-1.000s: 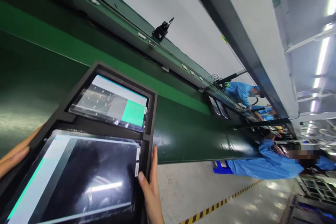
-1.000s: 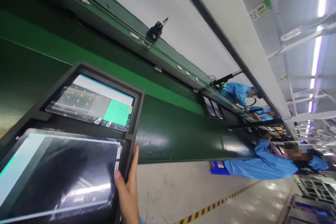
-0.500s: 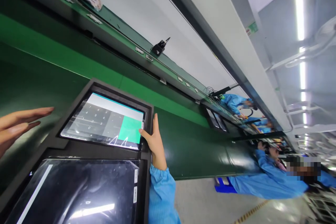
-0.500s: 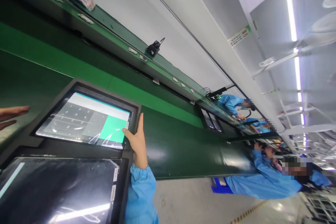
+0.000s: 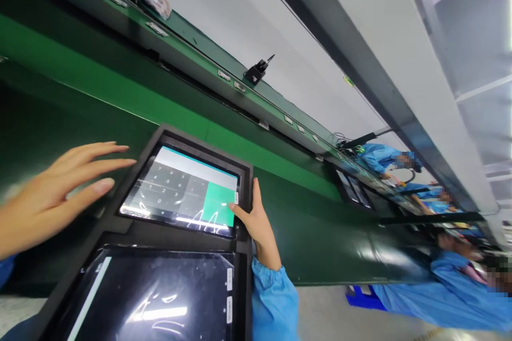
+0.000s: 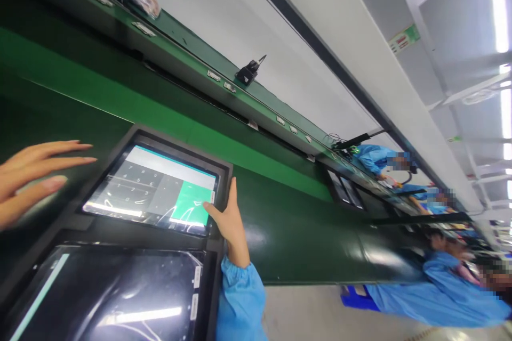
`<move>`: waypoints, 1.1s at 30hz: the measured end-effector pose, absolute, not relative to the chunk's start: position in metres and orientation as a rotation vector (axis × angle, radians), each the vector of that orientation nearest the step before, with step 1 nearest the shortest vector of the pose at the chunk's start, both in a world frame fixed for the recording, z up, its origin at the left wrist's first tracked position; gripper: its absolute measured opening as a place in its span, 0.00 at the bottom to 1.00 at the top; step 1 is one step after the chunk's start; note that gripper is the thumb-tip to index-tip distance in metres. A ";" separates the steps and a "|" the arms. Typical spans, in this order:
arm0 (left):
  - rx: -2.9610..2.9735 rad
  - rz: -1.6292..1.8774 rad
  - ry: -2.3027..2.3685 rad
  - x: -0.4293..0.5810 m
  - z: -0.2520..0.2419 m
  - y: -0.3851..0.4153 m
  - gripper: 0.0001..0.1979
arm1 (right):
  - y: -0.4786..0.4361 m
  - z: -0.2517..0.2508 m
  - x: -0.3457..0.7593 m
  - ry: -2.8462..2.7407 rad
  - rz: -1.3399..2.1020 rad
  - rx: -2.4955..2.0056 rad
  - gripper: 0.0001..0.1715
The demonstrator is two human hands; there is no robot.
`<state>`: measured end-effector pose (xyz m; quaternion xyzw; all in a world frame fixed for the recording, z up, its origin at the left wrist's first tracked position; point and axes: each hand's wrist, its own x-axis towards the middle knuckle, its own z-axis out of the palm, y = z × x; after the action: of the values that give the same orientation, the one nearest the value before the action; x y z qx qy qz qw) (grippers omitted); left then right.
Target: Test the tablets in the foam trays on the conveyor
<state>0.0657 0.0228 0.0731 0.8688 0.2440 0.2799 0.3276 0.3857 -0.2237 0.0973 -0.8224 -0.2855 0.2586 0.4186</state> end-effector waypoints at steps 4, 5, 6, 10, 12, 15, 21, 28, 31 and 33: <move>2.511 0.673 0.392 0.089 0.087 0.030 0.19 | -0.229 0.098 0.389 -0.744 0.724 -2.039 0.74; 2.565 0.636 0.362 0.096 0.089 0.031 0.19 | -0.231 0.097 0.390 -0.729 0.728 -2.027 0.74; 2.612 0.614 0.329 0.103 0.091 0.031 0.19 | -0.232 0.097 0.389 -0.704 0.734 -2.001 0.73; 2.738 0.517 0.271 0.122 0.090 0.030 0.19 | -0.233 0.096 0.385 -0.569 0.771 -1.807 0.68; 2.752 0.434 0.266 0.127 0.088 0.031 0.20 | -0.233 0.095 0.382 -0.535 0.767 -1.765 0.66; 2.728 0.483 0.309 0.127 0.084 0.032 0.22 | -0.234 0.093 0.378 -0.526 0.752 -1.790 0.62; 2.322 0.585 0.527 0.113 0.064 0.030 0.24 | -0.234 0.092 0.378 -0.668 0.695 -1.938 0.67; 1.304 1.051 0.681 0.093 0.051 0.021 0.30 | -0.223 0.092 0.385 -0.763 0.623 -2.080 0.68; 1.245 1.055 0.715 0.079 0.053 0.013 0.29 | -0.224 0.094 0.387 -0.778 0.647 -2.088 0.69; 1.259 1.010 0.733 0.069 0.052 0.005 0.29 | -0.226 0.095 0.389 -0.782 0.707 -2.075 0.72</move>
<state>0.0686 0.0053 0.0522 0.5503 0.3203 0.4416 0.6321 0.3885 -0.2258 0.0949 -0.8186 -0.3084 0.2790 0.3961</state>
